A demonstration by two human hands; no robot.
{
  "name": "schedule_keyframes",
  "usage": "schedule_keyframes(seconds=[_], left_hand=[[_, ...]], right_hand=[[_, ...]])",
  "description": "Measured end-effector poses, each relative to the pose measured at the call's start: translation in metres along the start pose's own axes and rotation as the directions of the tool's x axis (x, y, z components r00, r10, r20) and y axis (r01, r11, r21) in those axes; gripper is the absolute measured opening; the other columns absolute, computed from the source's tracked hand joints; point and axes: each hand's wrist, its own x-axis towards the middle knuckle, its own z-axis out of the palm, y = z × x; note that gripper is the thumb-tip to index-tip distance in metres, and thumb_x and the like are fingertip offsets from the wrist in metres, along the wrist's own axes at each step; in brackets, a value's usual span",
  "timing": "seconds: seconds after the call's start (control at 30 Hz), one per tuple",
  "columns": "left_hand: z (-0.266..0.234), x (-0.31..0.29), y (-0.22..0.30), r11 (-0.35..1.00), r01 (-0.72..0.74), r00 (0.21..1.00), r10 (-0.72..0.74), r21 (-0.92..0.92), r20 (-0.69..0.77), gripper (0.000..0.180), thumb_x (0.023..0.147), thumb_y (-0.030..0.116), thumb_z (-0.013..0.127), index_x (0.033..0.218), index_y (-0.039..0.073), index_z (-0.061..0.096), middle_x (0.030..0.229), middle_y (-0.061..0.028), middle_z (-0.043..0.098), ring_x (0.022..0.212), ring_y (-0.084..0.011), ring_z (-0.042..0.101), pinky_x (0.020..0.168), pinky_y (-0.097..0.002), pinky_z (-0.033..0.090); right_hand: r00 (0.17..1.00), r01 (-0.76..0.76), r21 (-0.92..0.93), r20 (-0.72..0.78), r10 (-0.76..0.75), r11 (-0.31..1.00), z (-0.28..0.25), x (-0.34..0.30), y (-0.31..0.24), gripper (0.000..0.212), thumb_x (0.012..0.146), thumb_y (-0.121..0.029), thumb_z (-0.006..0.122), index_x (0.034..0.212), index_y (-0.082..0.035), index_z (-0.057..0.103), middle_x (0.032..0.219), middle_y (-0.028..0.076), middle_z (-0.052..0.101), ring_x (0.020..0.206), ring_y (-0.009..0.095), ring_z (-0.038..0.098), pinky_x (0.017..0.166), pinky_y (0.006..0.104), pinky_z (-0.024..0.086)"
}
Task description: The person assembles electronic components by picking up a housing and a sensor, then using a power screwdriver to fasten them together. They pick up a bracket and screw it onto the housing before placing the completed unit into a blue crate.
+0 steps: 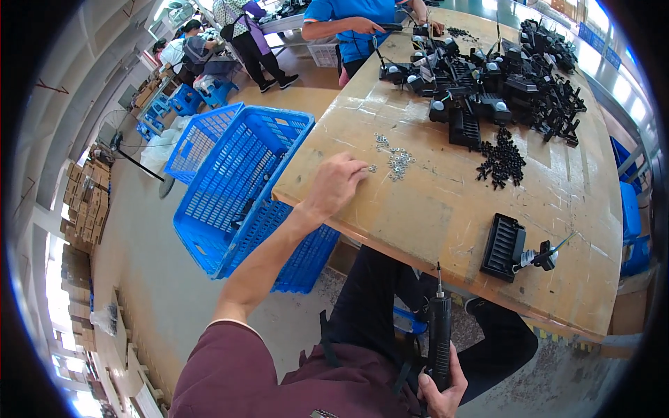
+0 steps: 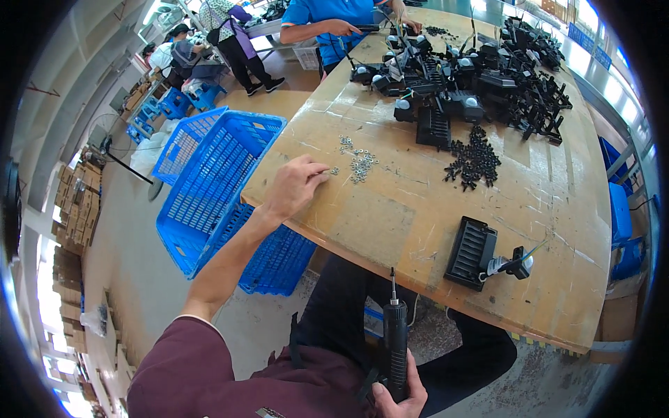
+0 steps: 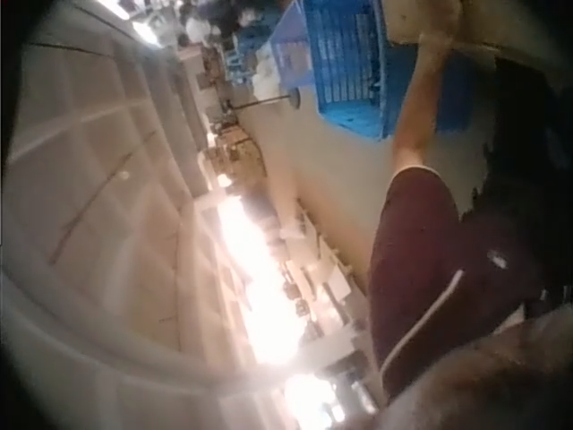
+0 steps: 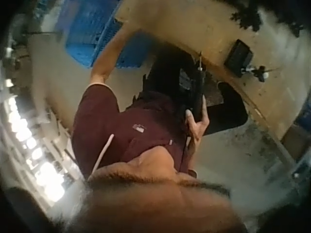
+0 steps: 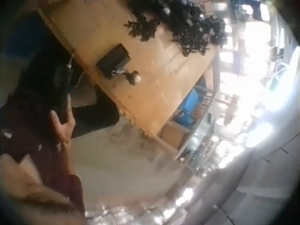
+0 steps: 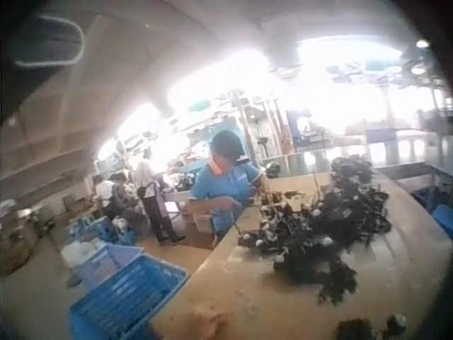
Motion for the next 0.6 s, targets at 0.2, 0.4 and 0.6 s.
schedule_keyframes(seconds=[0.2, 0.4, 0.6], left_hand=[[0.012, 0.013, -0.005, 0.975, -0.191, 0.978, 0.179, 0.118, 0.105, 0.011, 0.093, 0.008, 0.070, 0.098, -0.001, 0.075, 0.096, -0.0179, 0.069, 0.092, -0.0376, 0.068, 0.083, -0.0469, 0.054], [0.002, 0.011, 0.013, 0.990, -0.126, 0.987, 0.119, 0.060, 0.105, 0.008, 0.095, 0.004, 0.068, 0.099, 0.000, 0.073, 0.098, -0.0189, 0.072, 0.090, -0.0361, 0.071, 0.080, -0.0419, 0.057], [0.061, 0.009, 0.142, 0.883, -0.246, 0.966, 0.258, -0.400, -0.024, 0.009, 0.096, 0.000, 0.069, 0.106, 0.000, 0.069, 0.113, -0.0194, 0.076, 0.101, -0.0338, 0.075, 0.088, -0.0394, 0.058]], right_hand=[[0.998, -0.010, 0.068, -0.059, 0.014, 0.998, 0.001, -0.002, 0.003, 0.073, 0.091, -0.015, 0.083, 0.157, -0.007, 0.053, 0.092, 0.002, 0.067, 0.066, 0.011, 0.055, 0.059, 0.0257, 0.045], [0.995, -0.063, 0.214, -0.067, 0.079, 0.975, -0.010, -0.014, 0.019, 0.087, 0.085, -0.004, 0.079, 0.162, 0.002, 0.039, 0.088, 0.010, 0.069, 0.057, 0.011, 0.061, 0.053, 0.0246, 0.049], [0.961, -0.025, 0.274, -0.259, 0.099, 0.962, -0.014, -0.027, 0.026, 0.086, 0.087, -0.006, 0.076, 0.162, 0.004, 0.036, 0.088, 0.010, 0.069, 0.056, 0.010, 0.060, 0.051, 0.0237, 0.048]])
